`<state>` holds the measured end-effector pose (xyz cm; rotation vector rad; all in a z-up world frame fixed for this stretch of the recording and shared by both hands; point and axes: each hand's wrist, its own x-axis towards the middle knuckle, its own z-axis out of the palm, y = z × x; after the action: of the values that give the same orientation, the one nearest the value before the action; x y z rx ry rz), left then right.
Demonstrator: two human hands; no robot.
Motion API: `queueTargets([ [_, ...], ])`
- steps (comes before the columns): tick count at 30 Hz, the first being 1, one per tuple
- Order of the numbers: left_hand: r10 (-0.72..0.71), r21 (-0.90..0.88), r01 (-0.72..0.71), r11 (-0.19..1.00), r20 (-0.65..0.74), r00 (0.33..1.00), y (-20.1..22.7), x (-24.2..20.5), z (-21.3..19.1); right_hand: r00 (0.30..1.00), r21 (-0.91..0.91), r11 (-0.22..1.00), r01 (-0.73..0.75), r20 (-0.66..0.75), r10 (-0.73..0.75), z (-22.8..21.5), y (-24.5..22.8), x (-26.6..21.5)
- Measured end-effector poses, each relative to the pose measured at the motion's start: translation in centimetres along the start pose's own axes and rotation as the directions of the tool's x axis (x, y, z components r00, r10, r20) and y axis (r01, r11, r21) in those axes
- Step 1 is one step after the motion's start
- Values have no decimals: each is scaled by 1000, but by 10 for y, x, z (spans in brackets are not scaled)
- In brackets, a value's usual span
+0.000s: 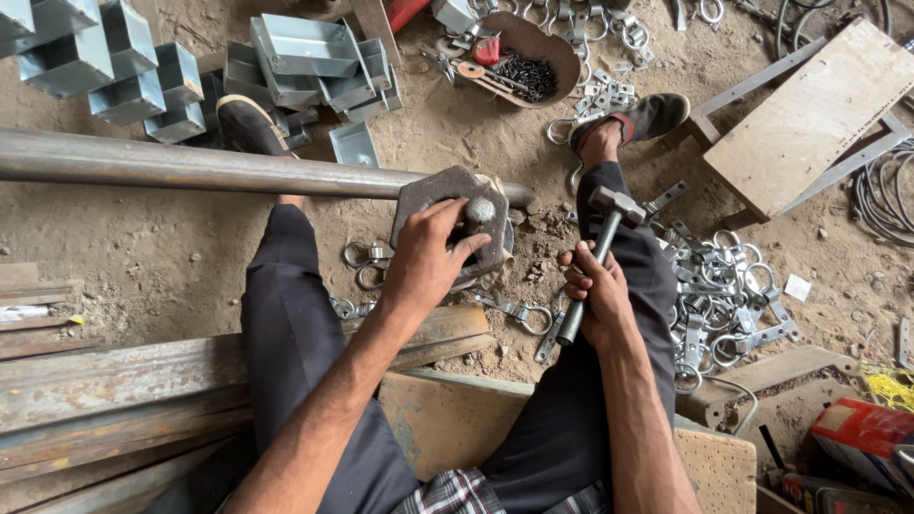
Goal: The person sits on the ground in a workshop and uses a hammer to strike small metal parts placed on a hexagonal anvil. They repeatedly pick up parts, position them on the anvil, and hammer them, occasionally adjusting their position or the parts.
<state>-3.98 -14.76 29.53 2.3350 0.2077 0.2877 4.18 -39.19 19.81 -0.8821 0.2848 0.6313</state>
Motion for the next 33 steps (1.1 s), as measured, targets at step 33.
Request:
queueTargets([
  [33, 215, 253, -201, 946, -29, 976, 29, -14, 22, 992, -713, 701, -14, -98, -80, 41, -37, -112],
])
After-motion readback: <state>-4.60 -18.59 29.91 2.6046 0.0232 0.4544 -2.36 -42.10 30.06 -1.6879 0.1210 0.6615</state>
